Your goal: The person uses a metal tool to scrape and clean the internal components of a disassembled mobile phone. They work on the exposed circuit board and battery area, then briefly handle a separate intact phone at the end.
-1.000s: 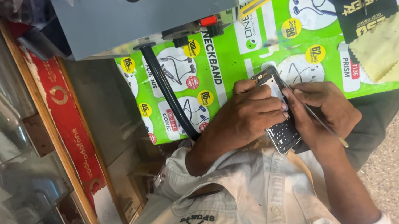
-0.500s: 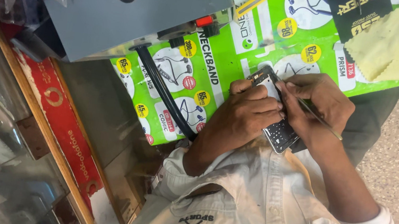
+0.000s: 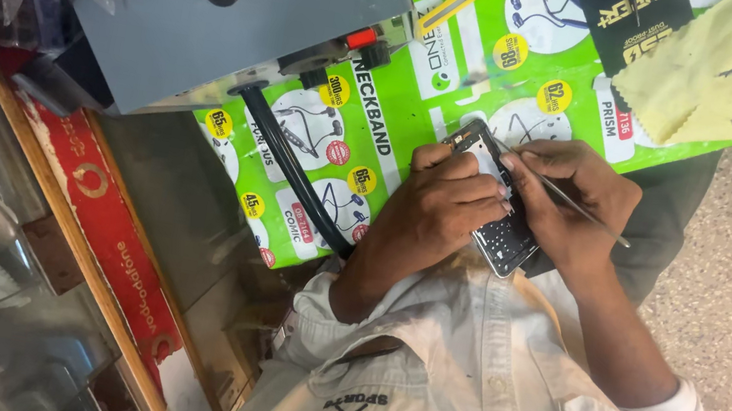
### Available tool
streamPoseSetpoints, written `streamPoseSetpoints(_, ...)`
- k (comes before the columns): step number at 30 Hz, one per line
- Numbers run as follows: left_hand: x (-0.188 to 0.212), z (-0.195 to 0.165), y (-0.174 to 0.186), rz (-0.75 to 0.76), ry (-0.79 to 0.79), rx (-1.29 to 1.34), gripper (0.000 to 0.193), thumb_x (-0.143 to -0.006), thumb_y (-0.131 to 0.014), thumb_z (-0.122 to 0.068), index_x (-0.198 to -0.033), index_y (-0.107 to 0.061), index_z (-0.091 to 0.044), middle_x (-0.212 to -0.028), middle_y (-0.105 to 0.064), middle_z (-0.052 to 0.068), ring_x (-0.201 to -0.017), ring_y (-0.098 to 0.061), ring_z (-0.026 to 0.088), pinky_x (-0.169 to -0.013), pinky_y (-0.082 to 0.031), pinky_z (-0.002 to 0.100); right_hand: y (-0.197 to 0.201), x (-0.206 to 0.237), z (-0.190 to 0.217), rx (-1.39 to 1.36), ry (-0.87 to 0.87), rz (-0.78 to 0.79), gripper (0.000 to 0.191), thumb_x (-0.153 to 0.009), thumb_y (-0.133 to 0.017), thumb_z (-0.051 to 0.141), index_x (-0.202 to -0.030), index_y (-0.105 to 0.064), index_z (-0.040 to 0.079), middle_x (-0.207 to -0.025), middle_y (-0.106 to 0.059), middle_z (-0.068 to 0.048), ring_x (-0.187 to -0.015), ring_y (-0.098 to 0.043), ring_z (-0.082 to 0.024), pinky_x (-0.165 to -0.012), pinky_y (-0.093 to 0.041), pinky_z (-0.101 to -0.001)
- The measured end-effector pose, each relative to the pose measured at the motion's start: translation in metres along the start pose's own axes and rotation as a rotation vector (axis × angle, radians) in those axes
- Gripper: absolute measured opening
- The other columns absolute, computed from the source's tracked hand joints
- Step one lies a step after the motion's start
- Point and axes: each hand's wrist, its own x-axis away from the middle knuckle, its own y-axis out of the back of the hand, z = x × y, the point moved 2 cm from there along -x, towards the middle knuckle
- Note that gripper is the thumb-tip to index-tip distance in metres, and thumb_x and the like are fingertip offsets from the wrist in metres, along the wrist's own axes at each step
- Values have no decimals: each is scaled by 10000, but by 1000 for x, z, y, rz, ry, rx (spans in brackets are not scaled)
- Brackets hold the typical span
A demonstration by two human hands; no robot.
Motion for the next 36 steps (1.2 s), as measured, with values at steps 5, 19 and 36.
streamPoseSetpoints(5,0,1,0,4,-3,-9,122,-877,-711,-88,-982,-773,-77,-970,-663,-30,-1007,-590,139,-1005,-350,340,-1,-4,7,60,46,39,213,-939,-826,-79,-933,-616,-41,-1043,-737,-204,-870,-736,-188,-758,-578,-259)
streamPoseSetpoints(19,1,6,2,53,26,-9,30,-867,-715,-79,-888,-733,-89,-879,-611,-12,-983,-586,154,-977,-362,344,-11,-19,25,164,91,81,211,-951,-838,-47,-920,-631,-20,-1026,-729,-177,-839,-710,-210,-723,-546,-284)
streamPoseSetpoints(36,7,-11,8,-12,-23,1,93,-880,-702,-93,-954,-758,-82,-989,-677,-26,-1004,-599,144,-991,-358,340,-2,17,6,-50,-90,-21,131,-966,-825,-85,-1012,-702,-87,-1083,-750,-172,-926,-729,-160,-846,-585,-256)
